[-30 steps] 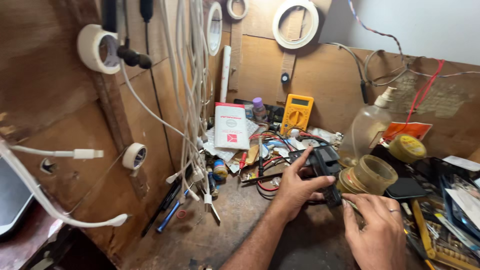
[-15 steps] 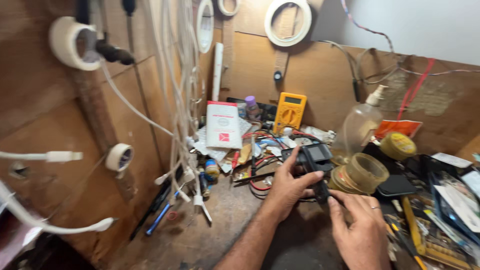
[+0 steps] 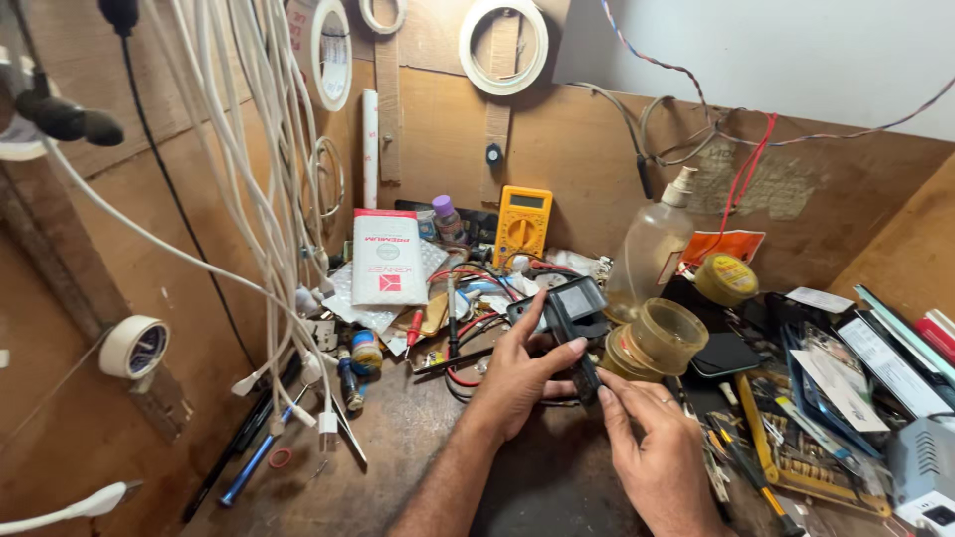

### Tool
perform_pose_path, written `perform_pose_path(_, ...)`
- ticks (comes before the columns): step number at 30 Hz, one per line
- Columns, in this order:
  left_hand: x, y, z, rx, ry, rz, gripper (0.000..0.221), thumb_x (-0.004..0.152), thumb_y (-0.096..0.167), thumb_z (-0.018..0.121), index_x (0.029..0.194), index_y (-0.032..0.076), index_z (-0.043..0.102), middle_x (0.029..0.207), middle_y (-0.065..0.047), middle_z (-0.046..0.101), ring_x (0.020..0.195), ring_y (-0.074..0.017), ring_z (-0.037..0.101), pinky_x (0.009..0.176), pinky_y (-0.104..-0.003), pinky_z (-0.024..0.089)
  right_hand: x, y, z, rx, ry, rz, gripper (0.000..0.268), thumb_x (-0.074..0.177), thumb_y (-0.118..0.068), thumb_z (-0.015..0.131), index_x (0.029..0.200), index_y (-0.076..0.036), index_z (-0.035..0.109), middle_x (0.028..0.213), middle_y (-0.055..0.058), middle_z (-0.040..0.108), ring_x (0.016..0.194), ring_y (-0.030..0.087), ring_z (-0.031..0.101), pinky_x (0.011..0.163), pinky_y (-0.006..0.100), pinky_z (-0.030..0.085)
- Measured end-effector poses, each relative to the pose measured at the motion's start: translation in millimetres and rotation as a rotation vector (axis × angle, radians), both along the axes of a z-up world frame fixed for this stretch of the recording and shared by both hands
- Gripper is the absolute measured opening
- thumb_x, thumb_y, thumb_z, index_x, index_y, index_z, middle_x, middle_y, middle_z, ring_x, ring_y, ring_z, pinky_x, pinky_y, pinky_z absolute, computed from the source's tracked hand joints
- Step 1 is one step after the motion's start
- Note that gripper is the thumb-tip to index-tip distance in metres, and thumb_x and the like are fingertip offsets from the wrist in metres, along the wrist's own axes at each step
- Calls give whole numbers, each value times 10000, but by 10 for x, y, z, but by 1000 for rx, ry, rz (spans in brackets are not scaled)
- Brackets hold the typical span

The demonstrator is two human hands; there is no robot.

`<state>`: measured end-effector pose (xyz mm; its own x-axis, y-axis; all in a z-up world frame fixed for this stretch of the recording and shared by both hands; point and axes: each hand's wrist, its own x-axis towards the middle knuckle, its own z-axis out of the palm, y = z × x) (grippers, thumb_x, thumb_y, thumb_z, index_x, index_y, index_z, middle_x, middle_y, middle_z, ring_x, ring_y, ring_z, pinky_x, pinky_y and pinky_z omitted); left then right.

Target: The person disassembles a small mobile phone by hand and using a screwdriver, removing the outer casing, inner components, and cleaning parts with a brush.

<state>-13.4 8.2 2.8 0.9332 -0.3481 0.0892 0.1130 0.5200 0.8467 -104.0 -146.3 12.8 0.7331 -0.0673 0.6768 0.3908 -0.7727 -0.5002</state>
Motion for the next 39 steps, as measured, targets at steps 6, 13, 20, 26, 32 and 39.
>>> perform_pose_path(6, 20, 11, -4, -21, 4, -35, 970, 835, 110, 772, 1644, 275, 263, 1201, -120, 660, 944, -170, 684, 687, -338, 640, -11, -35, 59, -26, 47, 44, 254, 905, -124, 685, 1127, -16, 746, 1024, 168, 769, 935, 316, 756, 786, 380, 574)
perform_pose_path(13, 39, 11, -43, -51, 3, -59, 959, 835, 102, 767, 1640, 297, 282, 1240, -117, 635, 985, -179, 683, 728, -372, 635, 10, -75, 213, 9, 187, 129, 294, 873, -138, 692, 1131, -5, 735, 939, 173, 765, 814, 274, 779, 699, 356, 590)
perform_pose_path(20, 28, 22, 6, -57, 19, -62, 934, 825, 86, 759, 1617, 274, 301, 1209, -114, 675, 975, -195, 696, 739, -388, 642, 28, -50, 293, 11, 201, 136, 299, 860, -155, 707, 1107, 9, 739, 932, 186, 768, 803, 289, 779, 707, 365, 595)
perform_pose_path(26, 6, 33, 45, -15, 22, -41, 937, 833, 75, 762, 1627, 249, 296, 1174, -121, 676, 958, -202, 677, 743, -386, 631, -6, 4, 297, -69, 134, 83, 294, 900, -180, 690, 1124, 6, 734, 946, 192, 756, 843, 318, 747, 746, 382, 581)
perform_pose_path(32, -18, 44, 98, -61, -5, -39, 928, 851, 59, 731, 1634, 224, 259, 1150, -160, 681, 987, -237, 713, 756, -388, 642, -142, 183, 179, 130, -44, 6, 270, 926, -150, 681, 1137, 14, 728, 1025, 163, 773, 873, 231, 769, 748, 327, 598)
perform_pose_path(39, 3, 73, 177, -261, 41, 57, 899, 864, 25, 656, 1633, 241, 244, 1210, -138, 634, 1017, -276, 712, 736, -433, 620, -179, 13, 134, 422, -116, -145, 230, 1035, -146, 613, 1182, 2, 709, 1011, 88, 803, 924, 111, 734, 828, 269, 573)
